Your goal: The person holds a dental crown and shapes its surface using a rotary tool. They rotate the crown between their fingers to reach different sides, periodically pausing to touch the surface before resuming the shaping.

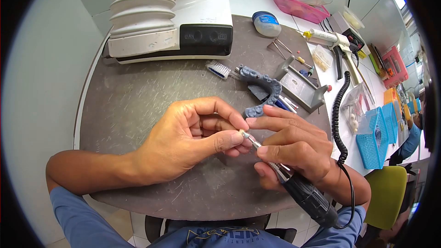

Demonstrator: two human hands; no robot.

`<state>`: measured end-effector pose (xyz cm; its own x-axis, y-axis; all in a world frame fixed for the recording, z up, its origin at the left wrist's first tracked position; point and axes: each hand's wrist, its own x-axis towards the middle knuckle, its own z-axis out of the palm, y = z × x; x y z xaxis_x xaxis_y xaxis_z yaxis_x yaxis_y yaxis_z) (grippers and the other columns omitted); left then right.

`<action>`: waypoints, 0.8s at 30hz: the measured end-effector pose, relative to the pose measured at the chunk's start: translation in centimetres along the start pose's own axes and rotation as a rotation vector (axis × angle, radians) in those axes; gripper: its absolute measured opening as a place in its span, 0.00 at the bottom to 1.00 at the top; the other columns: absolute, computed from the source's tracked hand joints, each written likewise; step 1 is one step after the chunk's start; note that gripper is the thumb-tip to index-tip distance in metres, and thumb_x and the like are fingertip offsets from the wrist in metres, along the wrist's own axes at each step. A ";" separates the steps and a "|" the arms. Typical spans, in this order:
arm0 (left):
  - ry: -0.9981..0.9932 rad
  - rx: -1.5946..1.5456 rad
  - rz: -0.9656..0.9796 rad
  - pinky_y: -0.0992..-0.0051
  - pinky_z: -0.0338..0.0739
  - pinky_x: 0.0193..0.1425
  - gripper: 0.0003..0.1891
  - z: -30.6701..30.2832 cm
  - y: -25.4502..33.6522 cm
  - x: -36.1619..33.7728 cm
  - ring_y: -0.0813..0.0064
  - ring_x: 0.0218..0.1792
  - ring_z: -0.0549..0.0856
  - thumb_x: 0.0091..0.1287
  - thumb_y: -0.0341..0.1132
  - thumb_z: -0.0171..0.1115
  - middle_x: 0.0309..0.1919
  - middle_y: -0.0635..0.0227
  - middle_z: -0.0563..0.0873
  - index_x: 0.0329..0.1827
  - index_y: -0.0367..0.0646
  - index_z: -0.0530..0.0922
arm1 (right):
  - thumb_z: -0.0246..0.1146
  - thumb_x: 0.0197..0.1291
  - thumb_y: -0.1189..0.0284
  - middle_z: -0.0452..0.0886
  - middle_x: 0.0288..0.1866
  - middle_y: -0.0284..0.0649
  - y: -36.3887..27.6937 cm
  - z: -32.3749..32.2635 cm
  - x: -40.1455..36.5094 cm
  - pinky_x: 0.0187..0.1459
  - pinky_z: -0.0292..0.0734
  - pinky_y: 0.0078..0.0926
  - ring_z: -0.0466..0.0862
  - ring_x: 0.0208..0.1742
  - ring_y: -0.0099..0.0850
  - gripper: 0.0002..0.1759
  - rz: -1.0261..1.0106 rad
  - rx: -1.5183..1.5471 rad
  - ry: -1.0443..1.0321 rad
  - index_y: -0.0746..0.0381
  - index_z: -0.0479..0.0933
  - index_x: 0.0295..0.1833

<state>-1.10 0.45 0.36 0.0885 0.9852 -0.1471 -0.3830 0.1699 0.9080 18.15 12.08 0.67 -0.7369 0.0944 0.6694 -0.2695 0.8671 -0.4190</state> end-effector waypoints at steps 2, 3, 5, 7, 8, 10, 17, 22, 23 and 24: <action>-0.001 0.005 0.003 0.77 0.84 0.50 0.09 0.0 0.0 0.0 0.76 0.43 0.87 0.71 0.26 0.62 0.43 0.58 0.86 0.50 0.35 0.75 | 0.74 0.43 0.80 0.83 0.30 0.40 0.0 0.0 0.0 0.56 0.83 0.47 0.89 0.48 0.44 0.13 0.004 -0.002 0.003 0.63 0.80 0.37; -0.002 0.009 0.005 0.77 0.84 0.50 0.09 0.0 0.0 0.0 0.76 0.43 0.87 0.71 0.26 0.62 0.43 0.58 0.86 0.50 0.35 0.75 | 0.74 0.43 0.80 0.83 0.29 0.40 0.0 0.0 0.0 0.56 0.83 0.47 0.89 0.47 0.44 0.13 -0.002 0.002 -0.001 0.63 0.80 0.37; -0.001 0.009 0.007 0.77 0.85 0.50 0.09 0.0 0.0 0.0 0.76 0.43 0.87 0.71 0.26 0.62 0.43 0.58 0.86 0.50 0.35 0.75 | 0.74 0.43 0.80 0.83 0.29 0.40 0.0 0.0 0.1 0.56 0.83 0.47 0.89 0.47 0.44 0.13 -0.007 0.006 -0.006 0.63 0.80 0.37; 0.000 0.010 0.009 0.77 0.85 0.50 0.08 0.0 0.0 0.0 0.76 0.43 0.87 0.71 0.26 0.61 0.43 0.58 0.86 0.50 0.35 0.75 | 0.74 0.43 0.80 0.83 0.29 0.40 0.0 0.0 0.1 0.56 0.83 0.47 0.89 0.47 0.44 0.13 -0.004 -0.003 0.001 0.63 0.80 0.37; -0.004 0.010 0.012 0.77 0.85 0.50 0.08 0.0 -0.1 0.0 0.76 0.43 0.87 0.71 0.26 0.61 0.43 0.58 0.86 0.50 0.35 0.75 | 0.74 0.43 0.80 0.83 0.29 0.40 0.0 0.0 0.1 0.56 0.83 0.47 0.89 0.47 0.44 0.13 -0.004 -0.003 0.001 0.63 0.80 0.37; -0.007 0.010 0.016 0.77 0.85 0.50 0.08 -0.1 -0.1 0.0 0.76 0.44 0.87 0.71 0.26 0.61 0.43 0.58 0.86 0.50 0.35 0.75 | 0.74 0.43 0.80 0.83 0.29 0.39 0.0 0.0 0.1 0.56 0.83 0.47 0.89 0.47 0.44 0.13 -0.005 0.006 0.001 0.63 0.80 0.37; -0.003 -0.005 0.017 0.76 0.85 0.51 0.08 0.0 -0.1 0.1 0.75 0.45 0.86 0.70 0.25 0.62 0.45 0.58 0.86 0.50 0.35 0.75 | 0.74 0.43 0.80 0.83 0.29 0.39 0.0 0.1 0.0 0.56 0.83 0.47 0.89 0.47 0.43 0.13 0.002 0.005 0.003 0.63 0.80 0.36; -0.004 0.007 0.018 0.76 0.85 0.51 0.08 0.0 0.0 0.1 0.75 0.45 0.86 0.70 0.25 0.62 0.45 0.58 0.86 0.50 0.35 0.76 | 0.74 0.43 0.80 0.83 0.29 0.39 -0.1 0.0 0.0 0.56 0.83 0.47 0.89 0.47 0.43 0.13 0.008 0.006 -0.002 0.63 0.80 0.37; -0.005 0.007 0.017 0.76 0.85 0.51 0.08 0.0 -0.1 0.1 0.75 0.45 0.86 0.70 0.25 0.62 0.45 0.58 0.86 0.50 0.35 0.75 | 0.74 0.43 0.80 0.83 0.29 0.39 -0.1 0.0 0.0 0.56 0.83 0.47 0.89 0.47 0.43 0.13 0.008 0.005 -0.002 0.63 0.80 0.37; -0.006 0.007 0.017 0.76 0.85 0.51 0.08 -0.1 -0.1 0.1 0.75 0.46 0.86 0.70 0.25 0.62 0.45 0.57 0.86 0.50 0.35 0.75 | 0.73 0.43 0.80 0.83 0.29 0.39 0.0 0.0 0.0 0.56 0.83 0.47 0.89 0.47 0.43 0.13 0.006 0.005 -0.004 0.63 0.80 0.37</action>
<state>-1.11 0.51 0.25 0.0881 0.9877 -0.1295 -0.3783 0.1535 0.9129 18.13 12.04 0.71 -0.7413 0.0979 0.6640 -0.2676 0.8641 -0.4262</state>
